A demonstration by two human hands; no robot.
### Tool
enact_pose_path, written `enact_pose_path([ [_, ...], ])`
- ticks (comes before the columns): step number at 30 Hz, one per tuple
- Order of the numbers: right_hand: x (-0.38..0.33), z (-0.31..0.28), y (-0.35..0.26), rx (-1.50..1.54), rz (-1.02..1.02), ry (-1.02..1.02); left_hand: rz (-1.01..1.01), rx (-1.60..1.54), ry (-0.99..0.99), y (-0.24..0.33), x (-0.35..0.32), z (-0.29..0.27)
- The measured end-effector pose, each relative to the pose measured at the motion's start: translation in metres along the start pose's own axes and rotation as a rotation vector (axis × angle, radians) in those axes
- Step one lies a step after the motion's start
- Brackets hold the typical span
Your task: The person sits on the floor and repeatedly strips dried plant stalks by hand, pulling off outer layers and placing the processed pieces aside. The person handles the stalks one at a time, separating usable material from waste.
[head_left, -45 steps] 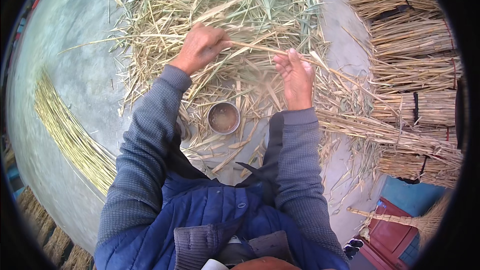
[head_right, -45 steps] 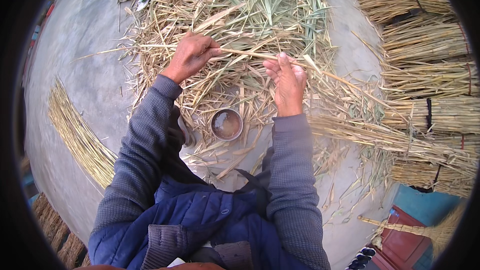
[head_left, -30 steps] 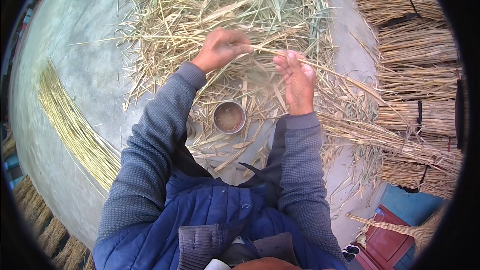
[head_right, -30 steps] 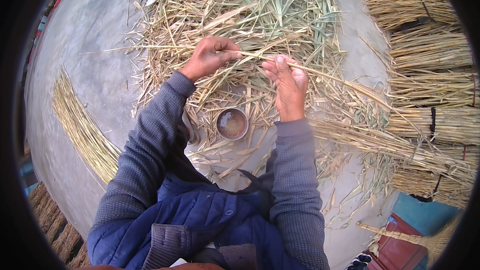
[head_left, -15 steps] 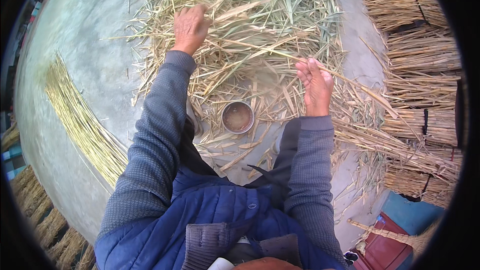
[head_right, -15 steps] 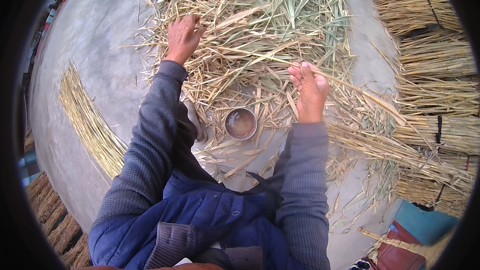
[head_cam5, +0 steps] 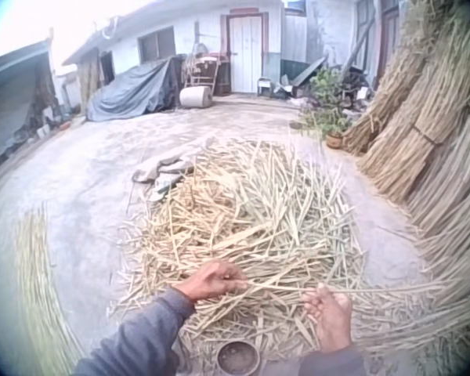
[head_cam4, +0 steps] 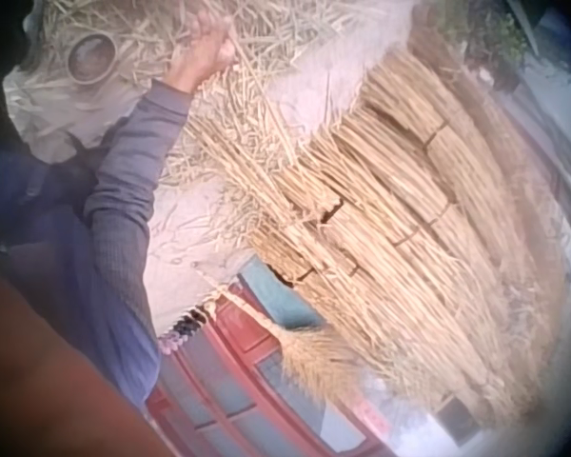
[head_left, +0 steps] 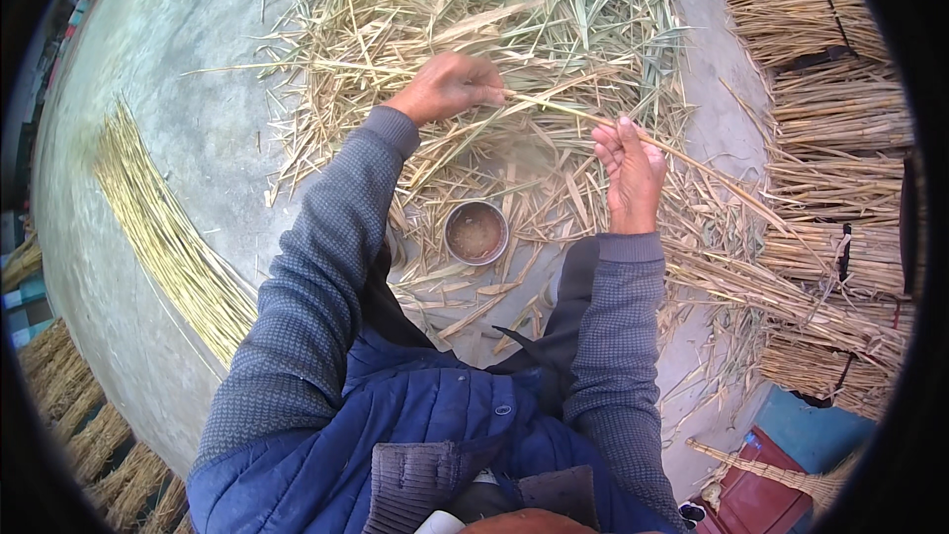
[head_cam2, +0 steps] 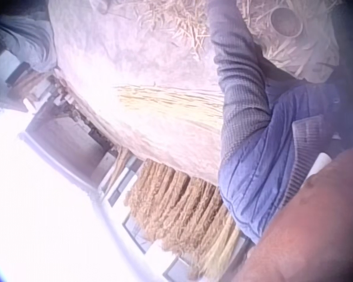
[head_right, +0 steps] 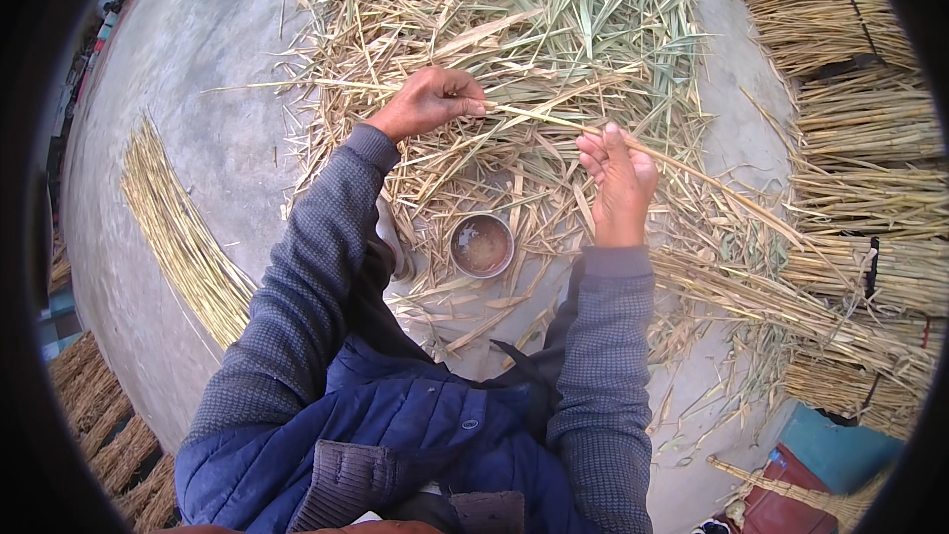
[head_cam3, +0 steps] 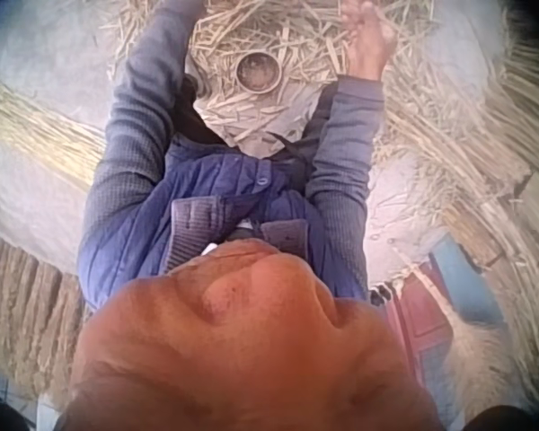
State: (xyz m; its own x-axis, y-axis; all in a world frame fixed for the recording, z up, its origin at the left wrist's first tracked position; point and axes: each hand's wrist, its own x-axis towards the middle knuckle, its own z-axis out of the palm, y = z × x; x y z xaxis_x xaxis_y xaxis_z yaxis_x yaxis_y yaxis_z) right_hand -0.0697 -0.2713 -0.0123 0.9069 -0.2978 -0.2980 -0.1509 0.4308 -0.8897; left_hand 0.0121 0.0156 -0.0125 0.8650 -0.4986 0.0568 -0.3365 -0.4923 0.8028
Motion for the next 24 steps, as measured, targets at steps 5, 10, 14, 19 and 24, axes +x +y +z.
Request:
enact_pose_path([
  [5, -0.002, 0.002, -0.003, 0.023, -0.003, -0.026, -0.117, -0.246, 0.076, -0.007, 0.000, 0.003],
  [10, -0.003, 0.007, -0.002, 0.065, -0.041, -0.045, -0.235, -0.419, 0.131, -0.009, -0.001, 0.002],
  [14, -0.002, -0.001, -0.003, 0.048, -0.032, -0.004, -0.274, -0.754, 0.565, -0.019, -0.002, -0.019],
  [19, 0.000, -0.009, -0.008, -0.002, -0.047, 0.049, -0.258, -0.183, 0.603, -0.044, -0.011, -0.039],
  [24, 0.002, -0.004, -0.008, -0.030, -0.097, 0.144, 0.048, 0.912, 0.611, -0.047, -0.014, -0.041],
])
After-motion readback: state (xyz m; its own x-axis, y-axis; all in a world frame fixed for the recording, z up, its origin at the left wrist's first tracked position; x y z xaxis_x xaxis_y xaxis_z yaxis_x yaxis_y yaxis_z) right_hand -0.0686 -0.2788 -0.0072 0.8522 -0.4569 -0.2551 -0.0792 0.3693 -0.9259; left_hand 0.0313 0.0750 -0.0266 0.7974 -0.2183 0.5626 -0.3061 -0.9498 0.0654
